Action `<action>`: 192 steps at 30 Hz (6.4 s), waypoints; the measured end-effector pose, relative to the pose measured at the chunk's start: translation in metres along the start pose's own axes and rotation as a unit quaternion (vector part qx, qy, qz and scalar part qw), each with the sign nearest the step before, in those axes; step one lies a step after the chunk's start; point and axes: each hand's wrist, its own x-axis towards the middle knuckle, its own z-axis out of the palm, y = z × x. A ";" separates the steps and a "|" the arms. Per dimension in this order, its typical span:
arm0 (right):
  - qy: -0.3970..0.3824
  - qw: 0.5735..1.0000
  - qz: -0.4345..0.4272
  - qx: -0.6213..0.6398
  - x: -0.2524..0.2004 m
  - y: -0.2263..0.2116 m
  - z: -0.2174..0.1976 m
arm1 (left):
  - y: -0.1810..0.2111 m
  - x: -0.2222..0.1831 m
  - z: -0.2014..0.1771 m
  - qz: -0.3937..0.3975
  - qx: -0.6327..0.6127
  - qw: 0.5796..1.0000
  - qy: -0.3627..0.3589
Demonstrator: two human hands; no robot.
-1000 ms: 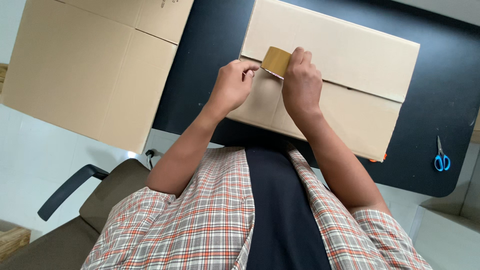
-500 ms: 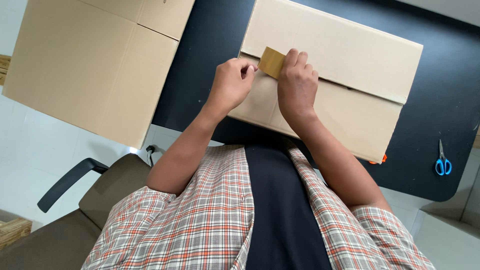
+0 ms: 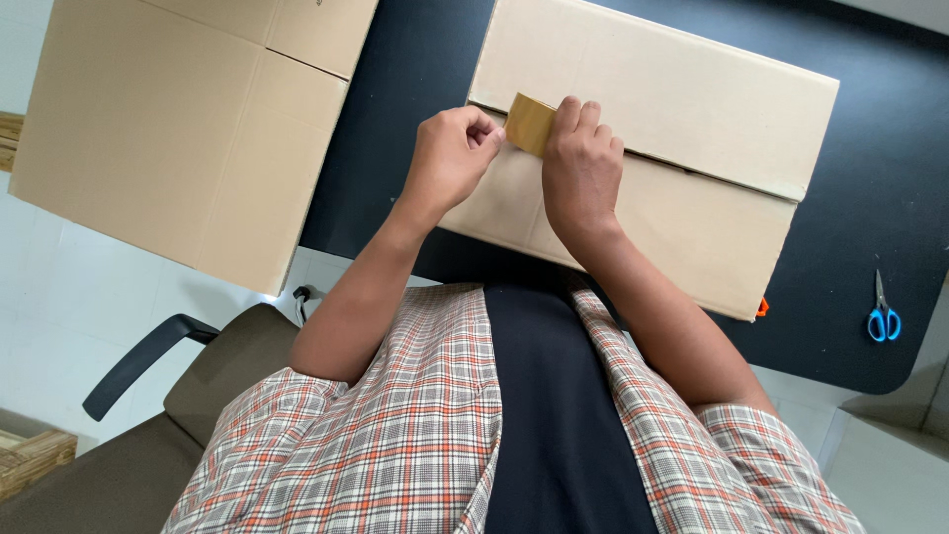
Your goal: The person unfolds a flat cardboard sheet and folds the bottom flaps together to form a box, then uses tape and scissors to secure the bottom before turning the box over and repeating the process to close the top.
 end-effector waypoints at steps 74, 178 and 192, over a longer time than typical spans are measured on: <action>-0.103 0.938 0.071 0.322 0.022 0.011 0.008 | -0.047 0.088 -0.001 -0.130 -0.316 0.935 -0.095; -0.025 0.995 -0.086 -0.043 0.028 0.048 0.026 | -0.208 0.088 0.010 -0.140 -0.473 0.868 0.058; 0.042 0.993 -0.105 -0.037 0.034 0.048 0.017 | -0.349 0.072 0.164 -0.176 -0.110 0.976 0.068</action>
